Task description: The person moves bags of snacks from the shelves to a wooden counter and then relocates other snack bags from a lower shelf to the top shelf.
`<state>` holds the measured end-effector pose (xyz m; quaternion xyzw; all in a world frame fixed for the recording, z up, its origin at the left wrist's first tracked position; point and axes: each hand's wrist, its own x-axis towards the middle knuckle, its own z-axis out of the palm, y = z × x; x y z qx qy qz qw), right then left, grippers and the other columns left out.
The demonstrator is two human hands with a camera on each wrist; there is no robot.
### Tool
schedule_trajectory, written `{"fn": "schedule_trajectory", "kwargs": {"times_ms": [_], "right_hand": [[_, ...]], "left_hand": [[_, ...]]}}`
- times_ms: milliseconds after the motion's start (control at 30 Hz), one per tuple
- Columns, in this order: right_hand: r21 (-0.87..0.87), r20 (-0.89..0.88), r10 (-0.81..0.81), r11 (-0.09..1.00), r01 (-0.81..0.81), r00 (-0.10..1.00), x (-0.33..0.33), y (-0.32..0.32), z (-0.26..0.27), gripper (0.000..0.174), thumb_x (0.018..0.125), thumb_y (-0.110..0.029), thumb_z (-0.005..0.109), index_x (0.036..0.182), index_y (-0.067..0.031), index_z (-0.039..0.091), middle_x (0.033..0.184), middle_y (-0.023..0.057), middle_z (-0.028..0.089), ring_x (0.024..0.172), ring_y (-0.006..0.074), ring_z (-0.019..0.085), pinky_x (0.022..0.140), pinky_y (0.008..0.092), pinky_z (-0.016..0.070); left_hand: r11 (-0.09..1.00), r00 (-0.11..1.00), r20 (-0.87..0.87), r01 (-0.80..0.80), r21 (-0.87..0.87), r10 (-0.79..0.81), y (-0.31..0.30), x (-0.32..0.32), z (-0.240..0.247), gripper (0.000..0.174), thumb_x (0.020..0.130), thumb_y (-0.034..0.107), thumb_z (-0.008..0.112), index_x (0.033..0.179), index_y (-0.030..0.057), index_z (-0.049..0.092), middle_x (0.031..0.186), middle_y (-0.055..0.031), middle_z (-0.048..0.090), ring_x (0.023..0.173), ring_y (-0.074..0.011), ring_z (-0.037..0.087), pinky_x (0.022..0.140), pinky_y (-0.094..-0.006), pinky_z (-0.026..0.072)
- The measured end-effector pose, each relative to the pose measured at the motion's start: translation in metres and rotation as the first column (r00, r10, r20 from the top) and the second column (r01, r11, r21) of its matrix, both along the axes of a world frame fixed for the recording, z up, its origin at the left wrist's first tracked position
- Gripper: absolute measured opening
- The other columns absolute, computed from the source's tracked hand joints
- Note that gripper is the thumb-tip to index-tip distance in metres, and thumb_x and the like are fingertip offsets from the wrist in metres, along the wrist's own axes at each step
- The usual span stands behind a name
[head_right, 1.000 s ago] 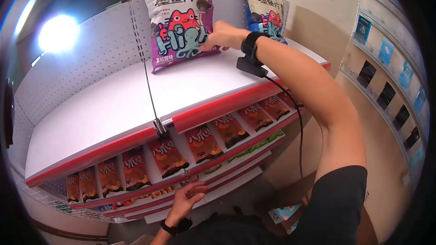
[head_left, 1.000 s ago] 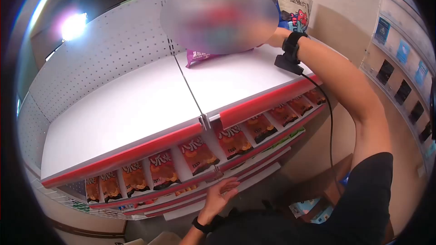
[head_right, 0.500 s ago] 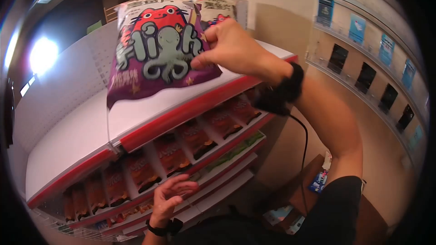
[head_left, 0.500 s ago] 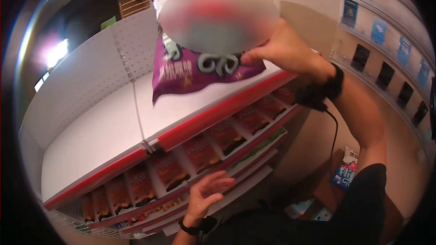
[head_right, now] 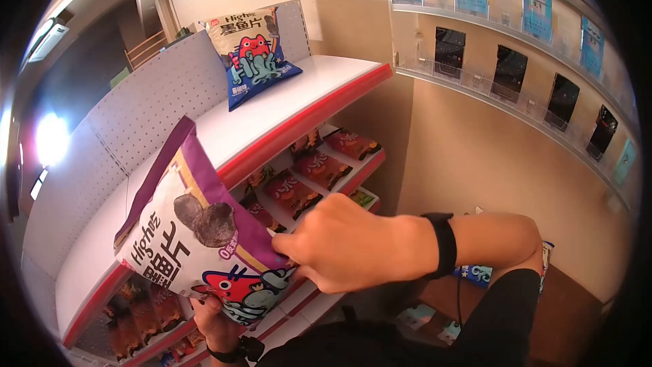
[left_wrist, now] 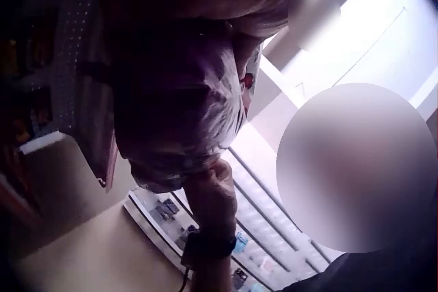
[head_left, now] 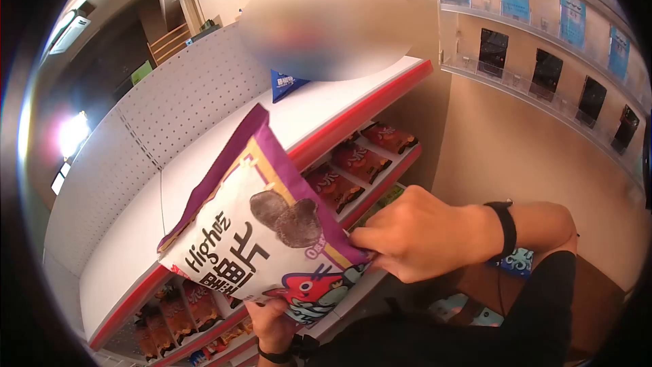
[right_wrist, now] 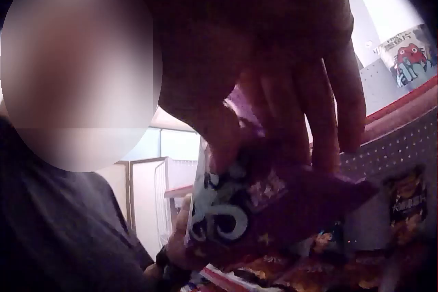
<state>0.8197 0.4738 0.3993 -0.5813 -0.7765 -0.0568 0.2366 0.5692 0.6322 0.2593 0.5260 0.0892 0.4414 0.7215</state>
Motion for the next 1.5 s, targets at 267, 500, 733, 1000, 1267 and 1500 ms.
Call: {"fn": "schedule_trajectory", "kwargs": {"times_ms": [267, 500, 733, 1000, 1267, 1500], "right_hand": [[0.105, -0.391, -0.114, 0.980, 0.168, 0.913, 0.102, 0.083, 0.059, 0.052, 0.081, -0.038, 0.081, 0.103, 0.0078, 0.071, 0.085, 0.0231, 0.073, 0.074, 0.0261, 0.071, 0.068, 0.0357, 0.0544], [-0.195, -0.399, -0.577, 0.813, 0.549, 0.713, 0.247, 0.220, 0.069, 0.076, 0.074, -0.050, 0.085, 0.121, 0.0074, 0.064, 0.111, 0.0226, 0.068, 0.097, 0.0320, 0.067, 0.077, 0.0438, 0.0544], [-0.401, -0.186, -0.600, 0.769, 0.498, 0.778, 0.270, 0.255, 0.075, 0.078, 0.074, -0.043, 0.087, 0.126, 0.0092, 0.061, 0.126, 0.0249, 0.064, 0.107, 0.0351, 0.068, 0.086, 0.0434, 0.0575], [-0.358, -0.201, -0.635, 0.757, 0.547, 0.746, 0.272, 0.245, 0.075, 0.056, 0.070, -0.032, 0.091, 0.103, 0.0089, 0.069, 0.103, 0.0203, 0.073, 0.082, 0.0275, 0.073, 0.066, 0.0371, 0.0590], [-0.274, -0.205, -0.710, 0.703, 0.656, 0.674, 0.250, 0.220, 0.076, 0.027, 0.074, -0.018, 0.088, 0.082, 0.0035, 0.074, 0.076, 0.0130, 0.074, 0.067, 0.0207, 0.072, 0.064, 0.0327, 0.0567], [0.065, -0.573, -0.503, 0.759, 0.648, 0.647, 0.222, 0.152, 0.067, 0.029, 0.066, -0.011, 0.090, 0.090, -0.0001, 0.079, 0.079, 0.0126, 0.075, 0.067, 0.0190, 0.070, 0.068, 0.0312, 0.0546]], "left_hand": [[0.979, 0.981, 0.008, -0.192, -0.063, 0.193, -0.015, -0.030, -0.002, 0.069, 0.074, 0.017, 0.074, 0.135, -0.0045, 0.050, 0.127, -0.0160, 0.063, 0.112, -0.0301, 0.062, 0.101, -0.0411, 0.0472], [0.930, 0.931, -0.055, -0.364, -0.057, 0.361, -0.028, -0.074, -0.024, 0.087, 0.072, 0.025, 0.084, 0.144, -0.0040, 0.043, 0.137, -0.0175, 0.058, 0.125, -0.0325, 0.057, 0.107, -0.0442, 0.0442], [0.883, 0.886, -0.013, -0.463, -0.082, 0.463, -0.039, -0.078, -0.031, 0.097, 0.062, 0.017, 0.086, 0.145, -0.0042, 0.040, 0.130, -0.0200, 0.061, 0.118, -0.0331, 0.062, 0.105, -0.0438, 0.0470], [0.918, 0.919, -0.174, -0.377, -0.125, 0.354, -0.040, -0.062, -0.025, 0.098, 0.058, 0.012, 0.088, 0.143, -0.0043, 0.043, 0.129, -0.0195, 0.063, 0.115, -0.0323, 0.064, 0.101, -0.0435, 0.0502], [0.981, 0.974, -0.168, -0.171, -0.094, 0.153, 0.017, -0.045, -0.064, 0.099, 0.056, 0.007, 0.088, 0.143, -0.0055, 0.042, 0.127, -0.0211, 0.063, 0.110, -0.0320, 0.066, 0.096, -0.0440, 0.0545], [0.996, 0.980, -0.196, 0.012, -0.093, -0.030, 0.030, -0.039, -0.070, 0.101, 0.057, 0.013, 0.088, 0.144, -0.0070, 0.041, 0.129, -0.0216, 0.062, 0.114, -0.0326, 0.064, 0.100, -0.0435, 0.0519]]}}
